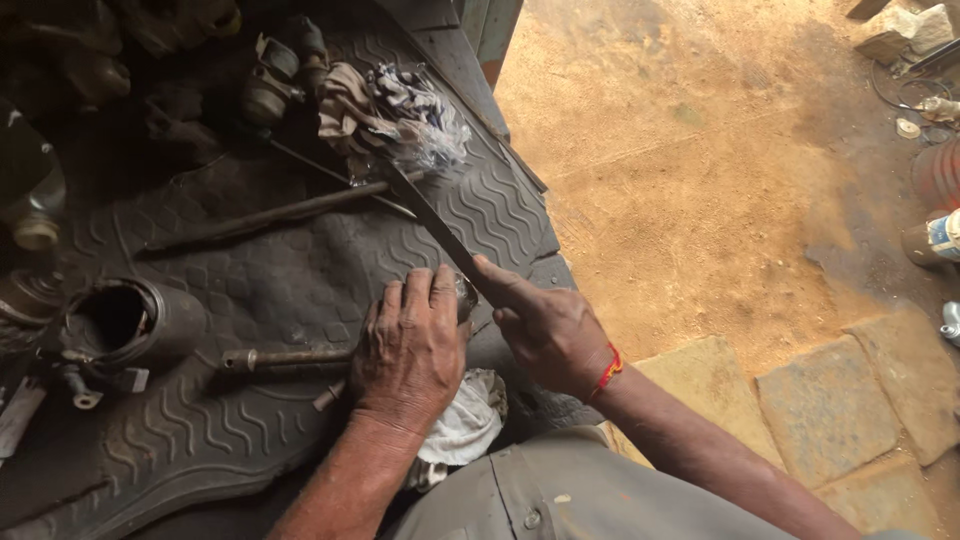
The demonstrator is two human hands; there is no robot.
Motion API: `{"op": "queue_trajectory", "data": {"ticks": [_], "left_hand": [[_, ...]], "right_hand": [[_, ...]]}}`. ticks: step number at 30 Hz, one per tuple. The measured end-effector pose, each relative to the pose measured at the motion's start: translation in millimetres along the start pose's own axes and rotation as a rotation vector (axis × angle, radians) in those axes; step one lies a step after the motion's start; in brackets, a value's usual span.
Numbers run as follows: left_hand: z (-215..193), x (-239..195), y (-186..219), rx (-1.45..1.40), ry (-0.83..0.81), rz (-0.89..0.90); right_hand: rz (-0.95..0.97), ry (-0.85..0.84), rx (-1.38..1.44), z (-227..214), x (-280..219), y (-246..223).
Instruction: The person cleans a cylindrical metal car part using a rag and a metal tool. They wipe the part, scrape it with the tool, and continue wiping to remove residue.
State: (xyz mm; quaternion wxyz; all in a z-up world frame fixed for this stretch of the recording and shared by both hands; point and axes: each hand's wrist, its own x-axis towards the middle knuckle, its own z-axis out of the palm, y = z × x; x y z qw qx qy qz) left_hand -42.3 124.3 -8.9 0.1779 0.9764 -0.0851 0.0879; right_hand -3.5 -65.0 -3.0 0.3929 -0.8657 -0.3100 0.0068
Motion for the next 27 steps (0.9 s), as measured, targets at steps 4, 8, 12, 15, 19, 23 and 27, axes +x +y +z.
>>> {"op": "queue_trajectory", "data": {"ticks": [4, 8, 12, 15, 19, 23, 27], "left_hand": [[1.8, -2.8, 2.4, 0.029, -0.064, -0.016], [6.4, -2.8, 0.6, 0.061, -0.029, 0.003], [6.3, -1.9, -0.6, 0.073, 0.059, 0.028], [5.4, -5.9, 1.1, 0.054, 0.032, 0.040], [4.9, -6.4, 1.1, 0.067, 0.013, 0.021], [0.2, -2.4, 1.9, 0.057, 0.026, 0.035], [-7.6, -2.1, 3.7, -0.097, -0.117, -0.070]], "right_hand": [[0.201, -0.073, -0.161, -6.4, 1.7, 4.3], [0.069, -0.046, -0.015, -3.4, -2.5, 6.1], [0.054, -0.046, -0.038, 1.1, -0.5, 2.1], [0.332, -0.099, -0.145, -7.7, 3.4, 1.9], [0.093, -0.019, -0.062, -8.3, 0.0, 0.4], [0.038, 0.008, -0.033, 3.9, -5.7, 0.8], [0.290, -0.021, -0.192, -5.3, -6.0, 11.5]]}}
